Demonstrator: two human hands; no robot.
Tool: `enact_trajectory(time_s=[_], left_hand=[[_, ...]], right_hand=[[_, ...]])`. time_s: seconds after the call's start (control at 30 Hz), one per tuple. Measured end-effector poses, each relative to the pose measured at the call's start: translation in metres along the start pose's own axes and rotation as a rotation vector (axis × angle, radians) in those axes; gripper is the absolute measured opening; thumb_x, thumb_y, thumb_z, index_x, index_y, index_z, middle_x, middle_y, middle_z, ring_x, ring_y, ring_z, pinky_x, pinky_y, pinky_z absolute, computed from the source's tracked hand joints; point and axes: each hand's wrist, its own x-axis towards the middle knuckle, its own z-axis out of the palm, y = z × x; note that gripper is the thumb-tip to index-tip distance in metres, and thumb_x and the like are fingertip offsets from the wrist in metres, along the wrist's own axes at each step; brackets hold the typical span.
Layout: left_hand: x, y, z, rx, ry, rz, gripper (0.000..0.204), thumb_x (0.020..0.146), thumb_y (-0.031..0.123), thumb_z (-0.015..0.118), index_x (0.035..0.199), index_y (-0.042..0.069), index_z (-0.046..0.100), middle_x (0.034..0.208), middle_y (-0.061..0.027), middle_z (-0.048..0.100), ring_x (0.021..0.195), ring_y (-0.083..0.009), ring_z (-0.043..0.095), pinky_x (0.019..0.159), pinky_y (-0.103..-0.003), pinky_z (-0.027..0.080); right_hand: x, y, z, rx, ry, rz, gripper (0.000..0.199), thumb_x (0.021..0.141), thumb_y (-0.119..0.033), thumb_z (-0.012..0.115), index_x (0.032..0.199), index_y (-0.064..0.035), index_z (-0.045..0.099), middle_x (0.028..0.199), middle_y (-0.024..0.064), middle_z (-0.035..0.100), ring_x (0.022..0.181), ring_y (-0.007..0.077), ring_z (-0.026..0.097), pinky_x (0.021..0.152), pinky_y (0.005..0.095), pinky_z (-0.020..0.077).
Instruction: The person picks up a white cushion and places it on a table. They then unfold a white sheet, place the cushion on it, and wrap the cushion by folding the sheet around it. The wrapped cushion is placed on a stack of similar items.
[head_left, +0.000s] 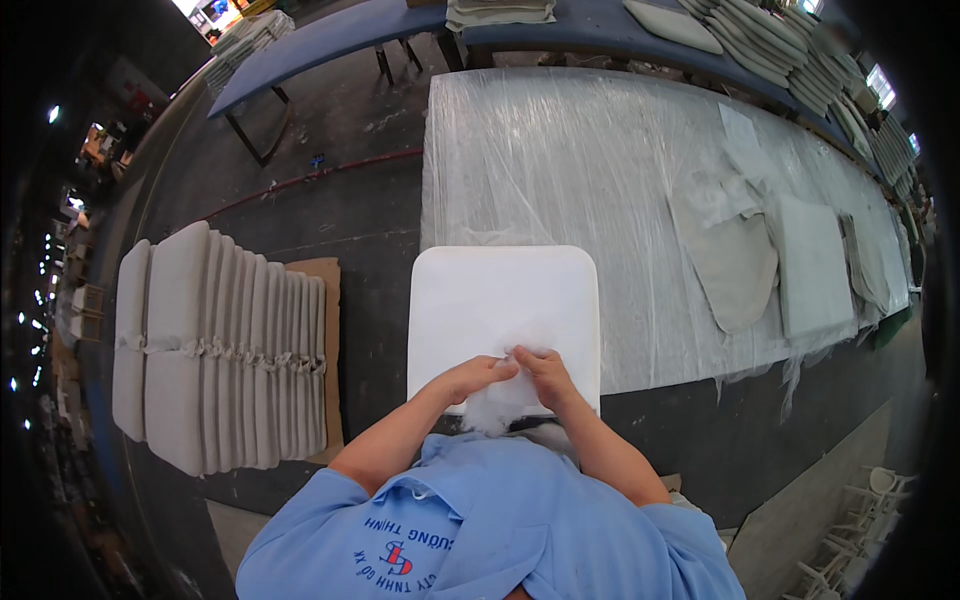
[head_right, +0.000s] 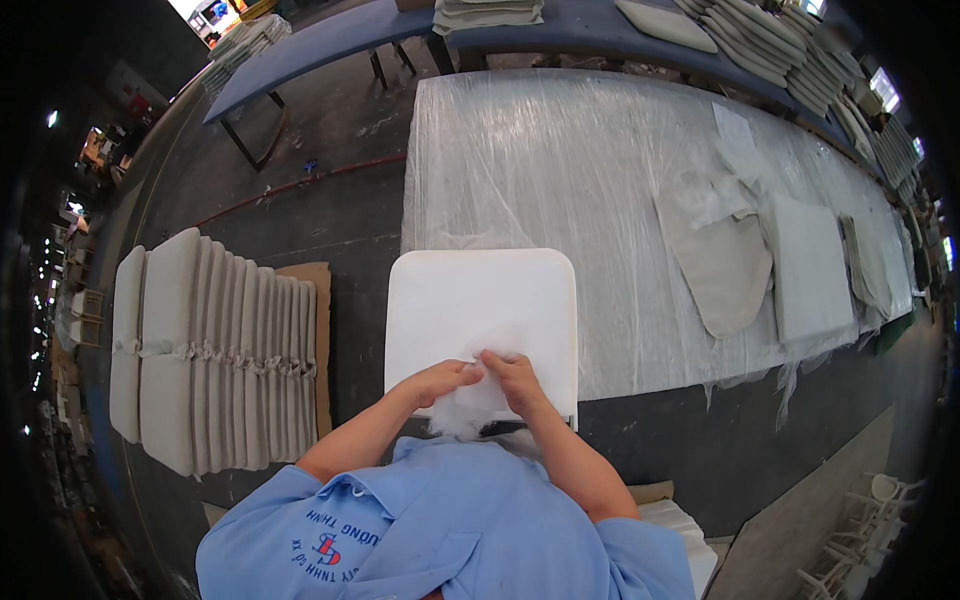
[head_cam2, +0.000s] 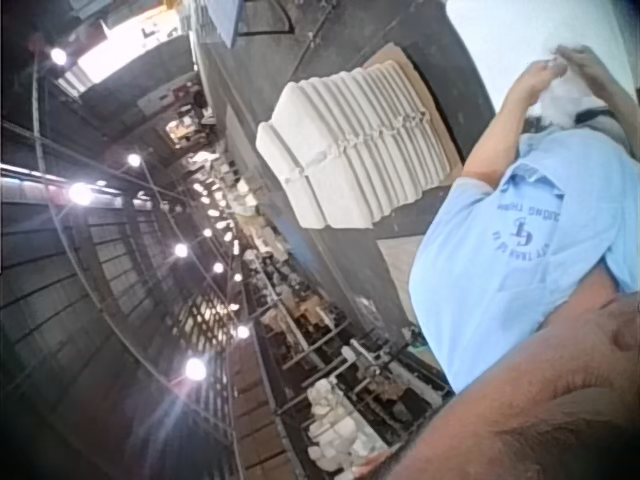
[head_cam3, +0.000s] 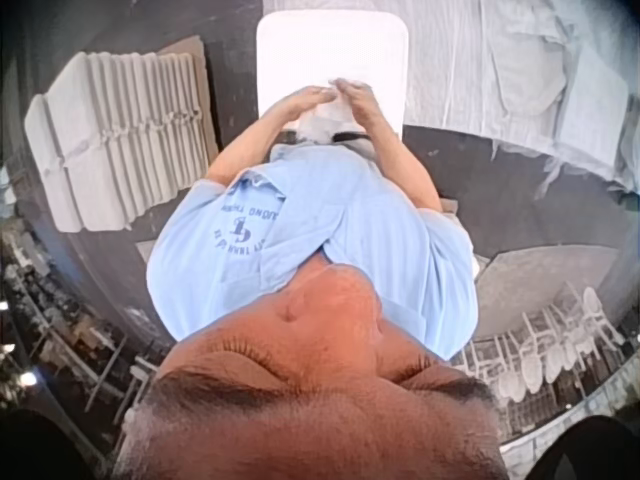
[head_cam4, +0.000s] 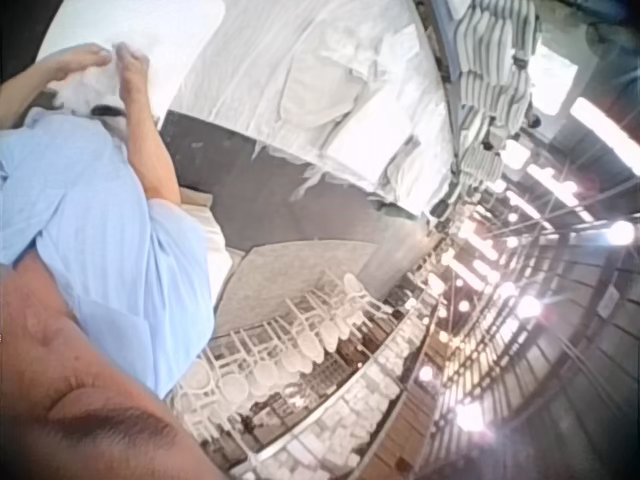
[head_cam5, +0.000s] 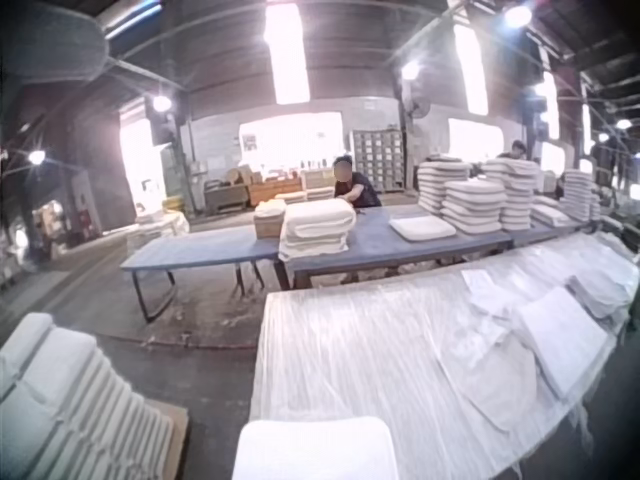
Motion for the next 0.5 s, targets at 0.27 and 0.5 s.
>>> enact_trajectory(time_s=[0.27,0.5], left_hand=[[0.018,-0.014,0.009,0.245,0.050,-0.070,0.033,0.103,0.037,0.065,0.094,0.007,0.075,0.081,0.0017,0.066,0.075,-0.0064,0.056,0.069,-0.025,0.046],[-0.008,-0.003,0.026,0.230,-0.067,0.213,0.028,0.104,0.030,0.063,0.096,0.006,0.075,0.086,-0.0001,0.068,0.082,-0.0089,0.058,0.075,-0.029,0.049]], right_hand=[[0.004,0.022,-0.003,-0.725,0.221,-0.529,0.021,0.097,-0.022,0.073,0.099,-0.0009,0.073,0.087,0.0102,0.075,0.077,0.0203,0.069,0.070,0.0348,0.0547],[0.035,0.010,-0.086,-0.990,1.003,-0.372,0.050,0.093,-0.045,0.073,0.082,0.0032,0.065,0.082,0.0253,0.070,0.078,0.0437,0.069,0.070,0.0543,0.0499]])
